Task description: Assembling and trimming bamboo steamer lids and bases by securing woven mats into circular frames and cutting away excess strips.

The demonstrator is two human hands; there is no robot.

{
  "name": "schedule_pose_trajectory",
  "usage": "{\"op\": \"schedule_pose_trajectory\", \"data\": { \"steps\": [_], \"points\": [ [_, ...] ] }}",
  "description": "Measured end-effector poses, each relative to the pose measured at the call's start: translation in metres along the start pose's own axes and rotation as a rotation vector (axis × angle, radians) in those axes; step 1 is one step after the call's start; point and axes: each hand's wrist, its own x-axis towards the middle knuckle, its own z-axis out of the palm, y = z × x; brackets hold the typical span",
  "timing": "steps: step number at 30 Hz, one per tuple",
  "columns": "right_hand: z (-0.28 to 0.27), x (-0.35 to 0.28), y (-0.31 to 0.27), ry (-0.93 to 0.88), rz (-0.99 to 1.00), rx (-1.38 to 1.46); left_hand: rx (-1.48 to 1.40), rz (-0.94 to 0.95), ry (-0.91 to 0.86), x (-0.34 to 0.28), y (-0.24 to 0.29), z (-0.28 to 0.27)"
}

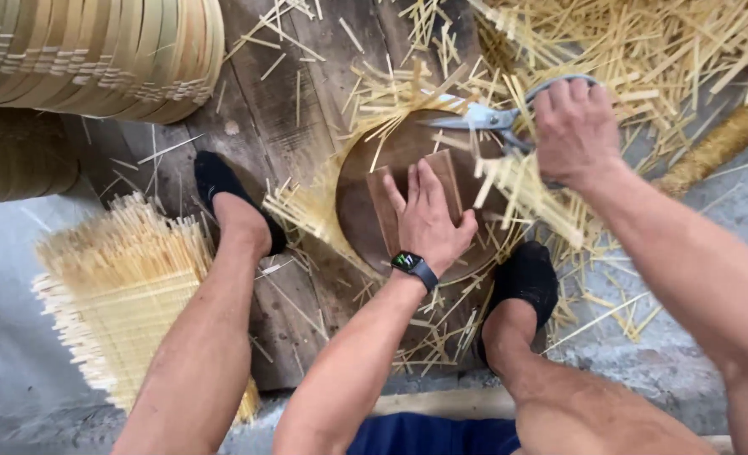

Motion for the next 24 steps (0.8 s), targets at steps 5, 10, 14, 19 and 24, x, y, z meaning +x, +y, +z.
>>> {"op": "schedule_pose_trajectory", "data": {
  "steps": [5,10,14,19,24],
  "points": [
    [0.033,-0.028,0.016,-0.186,0.043,0.190,-0.091,0.110,-0.100,-0.009,-0.022,0.008],
    [0.005,-0.018,-0.001,0.020,0.056,0.104,-0.250,0.159,-0.137,-0.011,-0.025,0.003],
    [0.005,-0.018,-0.001,-0.064,0.034,0.104,-0.272,0.171,-0.229,-0.013,-0.031,-0.005],
    [0.016,-0.036,0.021,-0.380,0.050,0.207,-0.207,0.227,-0.308,-0.012,-0.044,-0.003],
    [-0.002,0.004,-0.012,0.095,0.012,-0.030,-0.256,0.285,-0.320,-0.010,-0.045,-0.013]
  ]
}}
